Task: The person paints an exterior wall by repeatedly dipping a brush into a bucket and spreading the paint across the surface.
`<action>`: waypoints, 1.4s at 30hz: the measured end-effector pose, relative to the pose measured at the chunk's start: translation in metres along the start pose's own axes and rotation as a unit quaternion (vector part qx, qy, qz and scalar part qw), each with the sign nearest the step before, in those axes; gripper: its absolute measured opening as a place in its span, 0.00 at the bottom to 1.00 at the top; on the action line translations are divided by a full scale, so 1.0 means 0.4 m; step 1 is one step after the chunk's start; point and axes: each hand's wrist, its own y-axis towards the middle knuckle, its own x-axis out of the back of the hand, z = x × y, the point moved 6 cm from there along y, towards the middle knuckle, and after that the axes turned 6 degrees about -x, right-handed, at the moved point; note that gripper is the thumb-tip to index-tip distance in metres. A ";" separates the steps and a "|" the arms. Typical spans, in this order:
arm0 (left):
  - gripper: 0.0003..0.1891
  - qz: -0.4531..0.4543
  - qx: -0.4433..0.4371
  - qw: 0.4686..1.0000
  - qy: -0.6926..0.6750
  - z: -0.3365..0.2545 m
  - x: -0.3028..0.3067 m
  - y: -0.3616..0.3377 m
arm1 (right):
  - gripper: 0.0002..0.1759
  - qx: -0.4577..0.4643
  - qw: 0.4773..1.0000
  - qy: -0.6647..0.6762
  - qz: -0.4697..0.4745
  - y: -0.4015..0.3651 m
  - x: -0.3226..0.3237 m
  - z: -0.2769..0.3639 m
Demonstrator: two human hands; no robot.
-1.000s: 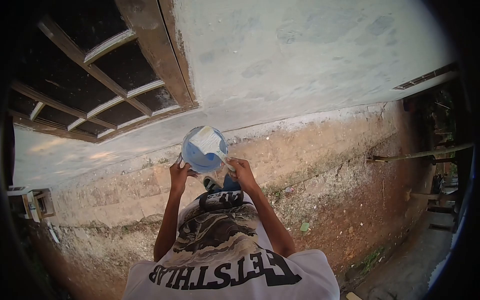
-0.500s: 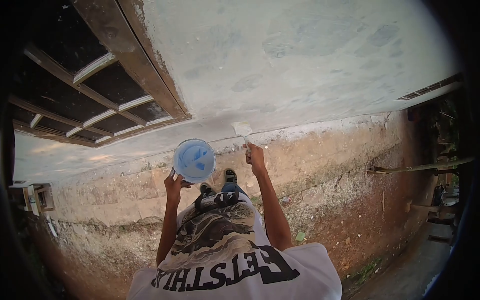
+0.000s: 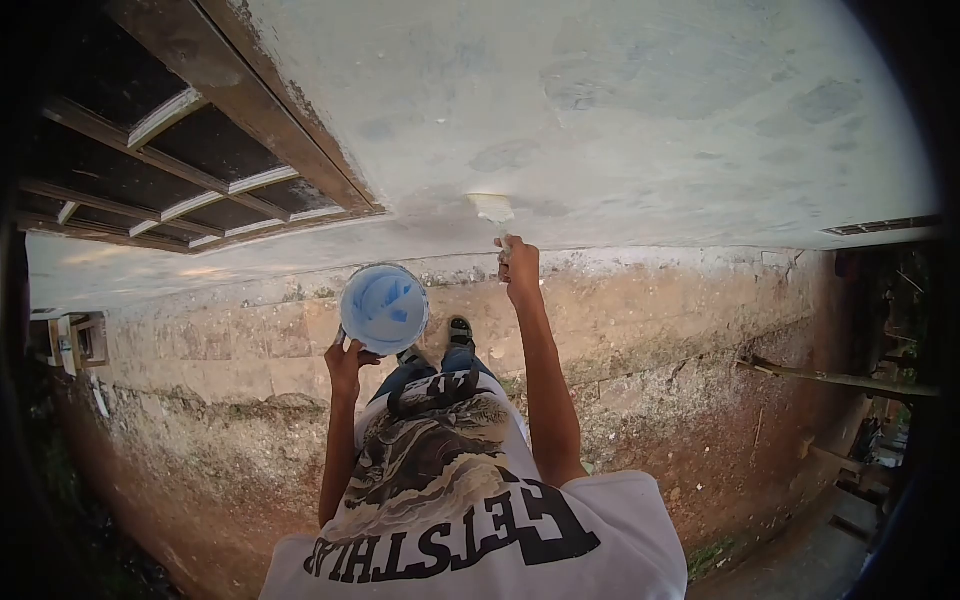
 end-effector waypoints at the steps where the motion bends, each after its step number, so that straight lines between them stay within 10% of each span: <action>1: 0.26 -0.002 -0.002 1.000 -0.011 0.000 -0.005 -0.004 | 0.16 -0.010 1.000 0.002 -0.015 -0.019 0.011 -0.007; 11: 0.19 -0.029 -0.022 0.999 -0.017 0.030 -0.013 -0.033 | 0.15 -0.027 0.996 -0.080 -0.024 0.223 -0.032 -0.054; 25: 0.17 -0.025 -0.052 0.998 -0.039 0.034 -0.077 -0.044 | 0.18 -0.054 0.988 -0.136 0.052 -0.143 0.055 0.034; 35: 0.14 -0.007 -0.093 0.995 -0.033 -0.061 -0.166 -0.037 | 0.16 0.135 0.943 -0.277 0.122 -0.323 -0.009 0.033; 38: 0.12 0.000 -0.098 0.995 0.023 -0.042 -0.159 -0.017 | 0.15 0.323 0.784 -0.519 0.105 -0.318 -0.045 -0.029; 42: 0.12 0.015 -0.101 0.993 0.058 -0.054 -0.172 -0.025 | 0.15 0.346 0.612 -0.710 0.032 -0.291 -0.136 -0.110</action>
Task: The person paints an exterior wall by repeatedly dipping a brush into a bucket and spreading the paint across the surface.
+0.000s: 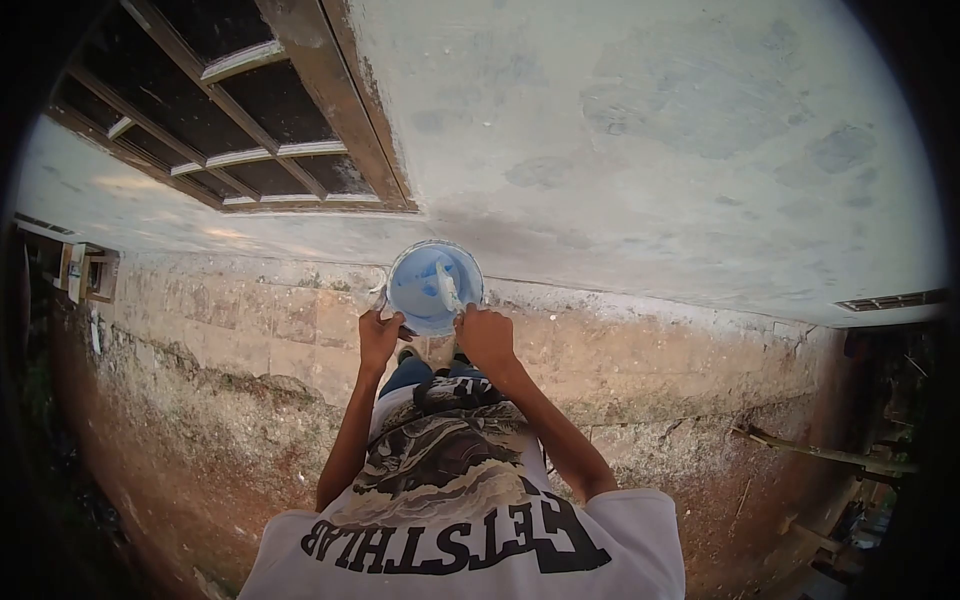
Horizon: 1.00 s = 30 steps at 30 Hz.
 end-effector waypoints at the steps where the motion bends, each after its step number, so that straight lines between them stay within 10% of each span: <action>1: 0.12 0.007 -0.020 1.000 0.014 -0.009 -0.005 -0.004 | 0.15 0.001 1.000 0.001 -0.001 0.010 -0.027 0.008; 25: 0.11 -0.017 -0.058 0.996 -0.061 -0.025 0.006 -0.037 | 0.16 0.106 0.991 0.073 0.026 0.041 -0.028 0.145; 30: 0.11 -0.050 -0.052 0.995 -0.071 -0.022 0.030 -0.038 | 0.18 0.043 0.959 0.278 0.035 0.043 0.035 0.068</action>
